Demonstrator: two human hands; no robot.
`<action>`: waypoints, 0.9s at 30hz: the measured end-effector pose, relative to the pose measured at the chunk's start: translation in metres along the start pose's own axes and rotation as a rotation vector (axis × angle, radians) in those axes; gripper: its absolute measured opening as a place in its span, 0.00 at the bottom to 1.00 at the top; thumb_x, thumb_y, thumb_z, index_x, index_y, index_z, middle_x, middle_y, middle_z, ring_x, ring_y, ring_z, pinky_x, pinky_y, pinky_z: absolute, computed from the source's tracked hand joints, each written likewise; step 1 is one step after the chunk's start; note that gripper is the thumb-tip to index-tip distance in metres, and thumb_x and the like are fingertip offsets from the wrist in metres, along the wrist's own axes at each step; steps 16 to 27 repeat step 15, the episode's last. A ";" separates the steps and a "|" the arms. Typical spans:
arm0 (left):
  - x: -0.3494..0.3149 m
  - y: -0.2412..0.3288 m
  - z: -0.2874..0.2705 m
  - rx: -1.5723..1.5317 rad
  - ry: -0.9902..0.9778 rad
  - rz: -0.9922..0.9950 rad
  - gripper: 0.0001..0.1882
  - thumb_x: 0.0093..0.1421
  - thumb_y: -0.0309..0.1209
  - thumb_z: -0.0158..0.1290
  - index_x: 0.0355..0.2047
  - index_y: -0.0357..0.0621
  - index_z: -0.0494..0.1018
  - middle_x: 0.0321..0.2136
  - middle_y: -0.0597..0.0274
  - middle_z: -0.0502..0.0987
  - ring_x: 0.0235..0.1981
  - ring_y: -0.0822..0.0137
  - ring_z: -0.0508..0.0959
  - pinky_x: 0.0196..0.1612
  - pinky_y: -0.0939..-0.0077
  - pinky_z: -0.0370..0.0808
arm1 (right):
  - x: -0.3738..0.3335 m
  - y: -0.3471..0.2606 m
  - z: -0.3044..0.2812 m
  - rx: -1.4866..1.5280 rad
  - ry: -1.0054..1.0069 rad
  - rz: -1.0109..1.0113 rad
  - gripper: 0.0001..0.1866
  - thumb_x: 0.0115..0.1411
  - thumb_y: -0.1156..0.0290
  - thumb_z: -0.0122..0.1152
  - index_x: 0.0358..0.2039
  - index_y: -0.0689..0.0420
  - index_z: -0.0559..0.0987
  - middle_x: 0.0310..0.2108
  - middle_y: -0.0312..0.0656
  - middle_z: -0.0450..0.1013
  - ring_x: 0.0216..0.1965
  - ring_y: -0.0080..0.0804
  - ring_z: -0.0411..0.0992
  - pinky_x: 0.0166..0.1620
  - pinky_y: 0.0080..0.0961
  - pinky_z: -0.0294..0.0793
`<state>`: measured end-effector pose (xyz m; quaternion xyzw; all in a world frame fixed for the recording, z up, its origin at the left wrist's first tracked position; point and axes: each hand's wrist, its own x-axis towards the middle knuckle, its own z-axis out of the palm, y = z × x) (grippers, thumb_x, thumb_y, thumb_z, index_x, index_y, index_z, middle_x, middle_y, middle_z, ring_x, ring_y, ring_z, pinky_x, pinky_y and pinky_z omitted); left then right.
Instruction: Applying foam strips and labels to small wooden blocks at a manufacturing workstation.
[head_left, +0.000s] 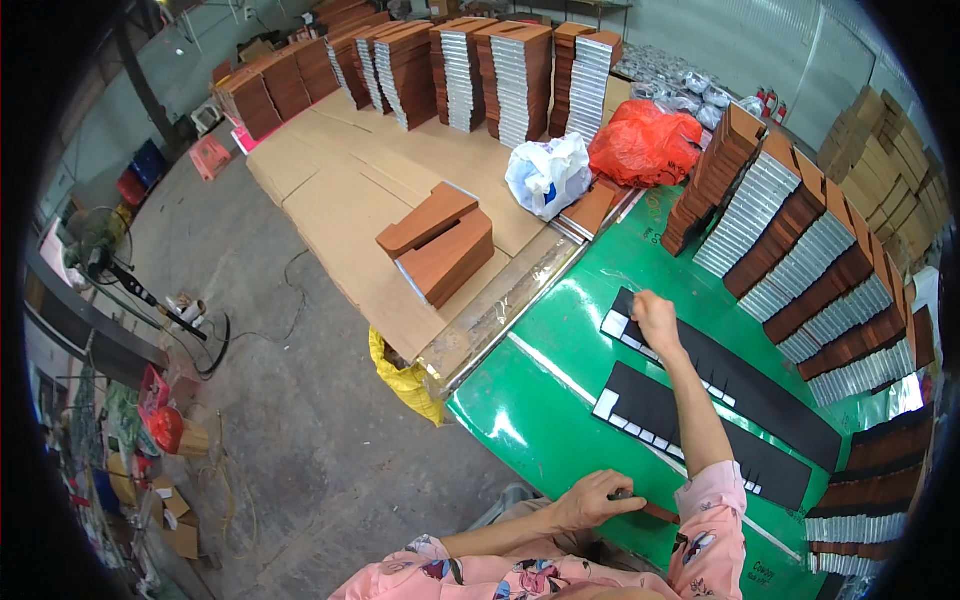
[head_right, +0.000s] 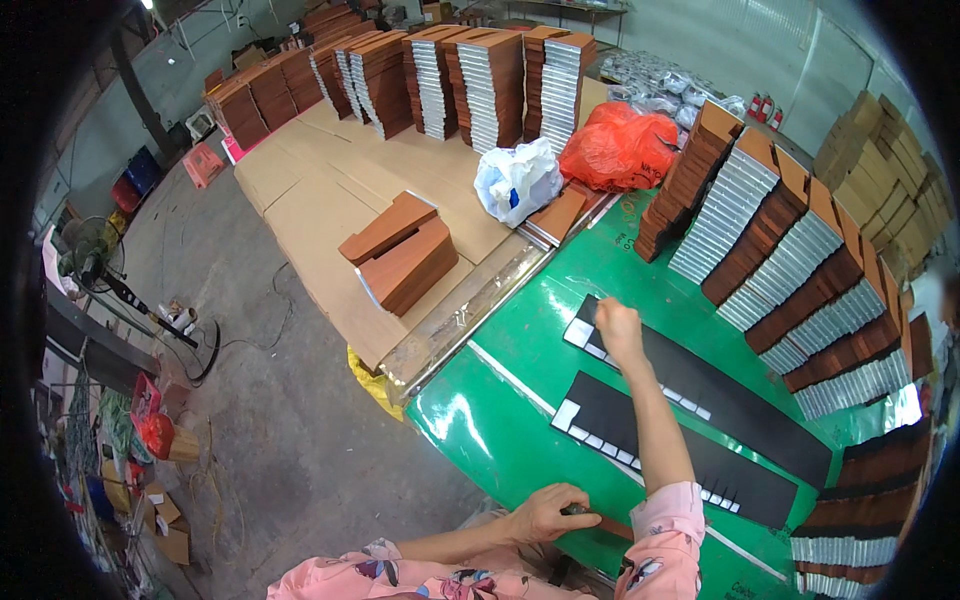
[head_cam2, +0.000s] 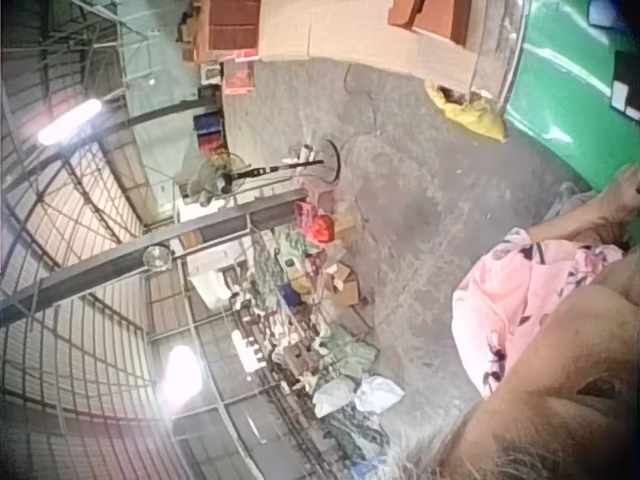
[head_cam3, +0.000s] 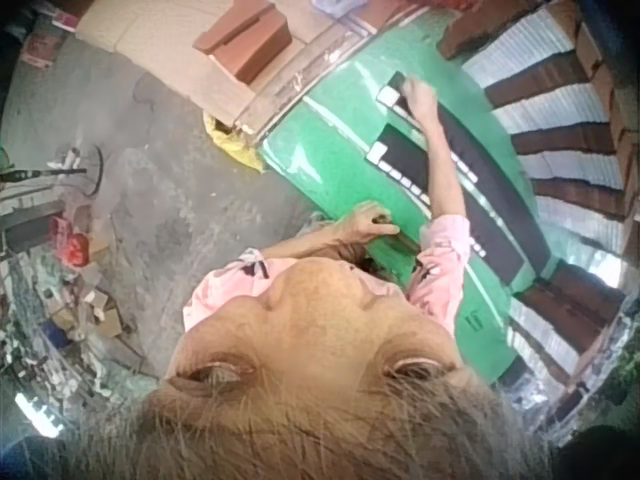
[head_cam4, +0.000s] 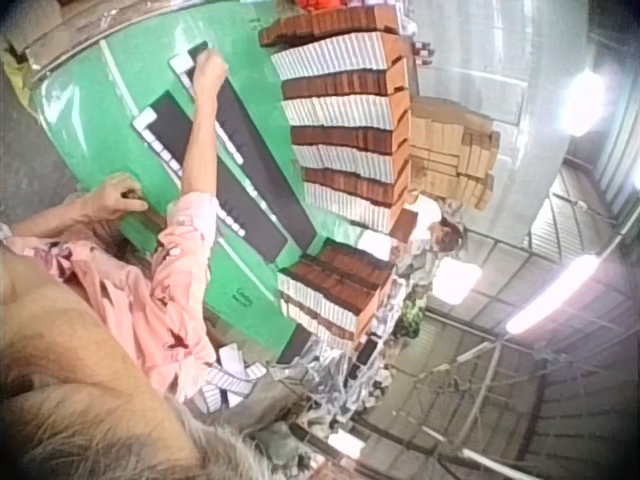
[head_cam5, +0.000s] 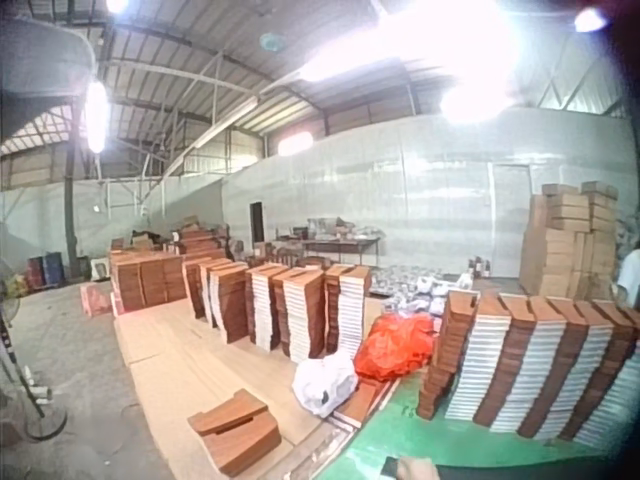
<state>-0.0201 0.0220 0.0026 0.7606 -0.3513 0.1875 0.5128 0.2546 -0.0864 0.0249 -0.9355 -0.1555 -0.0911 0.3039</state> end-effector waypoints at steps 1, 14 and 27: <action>0.000 0.001 0.000 0.002 0.009 0.007 0.17 0.46 0.23 0.56 0.38 0.55 0.77 0.32 0.63 0.72 0.31 0.64 0.75 0.31 0.73 0.72 | -0.006 -0.007 -0.010 0.366 -0.034 0.263 0.11 0.61 0.74 0.46 0.36 0.67 0.75 0.28 0.52 0.76 0.25 0.34 0.78 0.26 0.25 0.77; -0.010 -0.001 0.011 -0.031 0.062 0.002 0.16 0.48 0.24 0.57 0.39 0.55 0.75 0.28 0.63 0.73 0.29 0.62 0.75 0.31 0.71 0.73 | -0.221 -0.016 -0.151 0.824 -0.146 0.539 0.12 0.62 0.72 0.50 0.44 0.63 0.74 0.37 0.38 0.72 0.36 0.25 0.72 0.45 0.29 0.76; -0.027 -0.011 0.021 -0.040 -0.008 -0.138 0.16 0.48 0.25 0.57 0.39 0.54 0.76 0.33 0.62 0.76 0.32 0.59 0.76 0.33 0.71 0.73 | -0.236 -0.006 -0.161 0.693 -0.201 0.478 0.14 0.61 0.72 0.52 0.45 0.63 0.74 0.37 0.38 0.73 0.37 0.28 0.72 0.48 0.32 0.74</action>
